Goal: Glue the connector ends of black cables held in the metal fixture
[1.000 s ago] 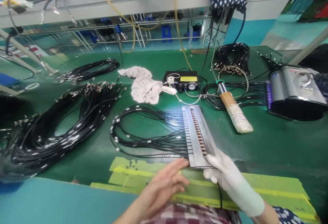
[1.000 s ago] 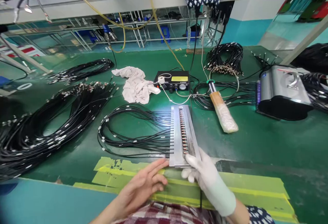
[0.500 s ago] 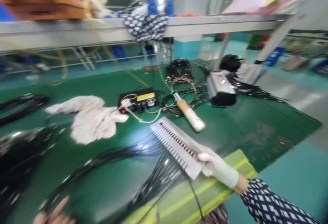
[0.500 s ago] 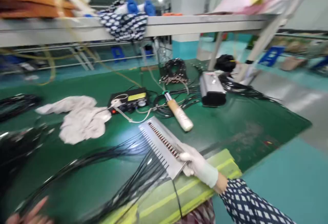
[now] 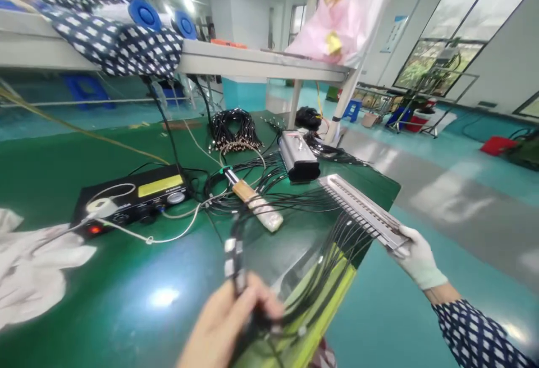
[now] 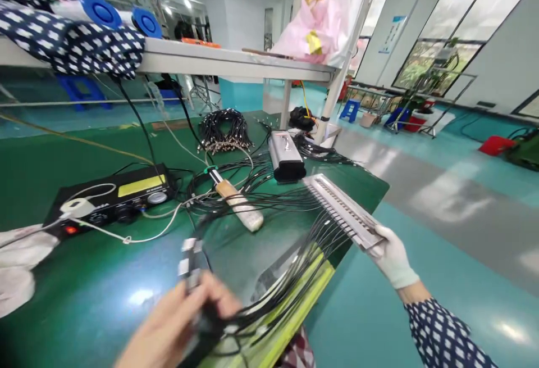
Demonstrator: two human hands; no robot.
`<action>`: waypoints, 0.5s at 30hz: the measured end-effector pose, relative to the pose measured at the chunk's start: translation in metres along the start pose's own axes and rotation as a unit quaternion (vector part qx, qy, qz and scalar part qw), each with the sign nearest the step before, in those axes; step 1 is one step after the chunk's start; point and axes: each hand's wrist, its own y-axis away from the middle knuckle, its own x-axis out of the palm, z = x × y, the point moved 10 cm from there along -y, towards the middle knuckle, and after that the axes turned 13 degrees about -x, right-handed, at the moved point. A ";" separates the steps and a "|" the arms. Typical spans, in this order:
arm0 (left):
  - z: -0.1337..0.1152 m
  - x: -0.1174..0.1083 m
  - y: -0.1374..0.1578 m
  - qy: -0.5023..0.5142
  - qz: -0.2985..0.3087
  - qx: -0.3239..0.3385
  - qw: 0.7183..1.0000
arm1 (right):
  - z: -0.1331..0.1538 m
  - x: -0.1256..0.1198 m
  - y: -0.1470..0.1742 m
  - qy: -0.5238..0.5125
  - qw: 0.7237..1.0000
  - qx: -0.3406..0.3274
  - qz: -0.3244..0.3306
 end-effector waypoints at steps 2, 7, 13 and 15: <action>-0.011 0.052 -0.037 -0.080 0.048 0.047 0.995 | 0.000 -0.021 -0.032 0.018 1.000 -0.024 -0.005; 0.034 0.116 -0.124 -0.107 0.104 -0.009 0.989 | -0.013 -0.051 -0.104 0.068 0.996 -0.049 -0.024; 0.054 0.060 -0.151 -0.325 0.098 -0.009 0.941 | -0.040 -0.048 -0.180 0.202 0.979 -0.002 -0.015; 0.016 0.018 -0.140 -0.446 0.014 0.113 0.888 | -0.045 -0.044 -0.196 0.264 0.964 0.024 -0.006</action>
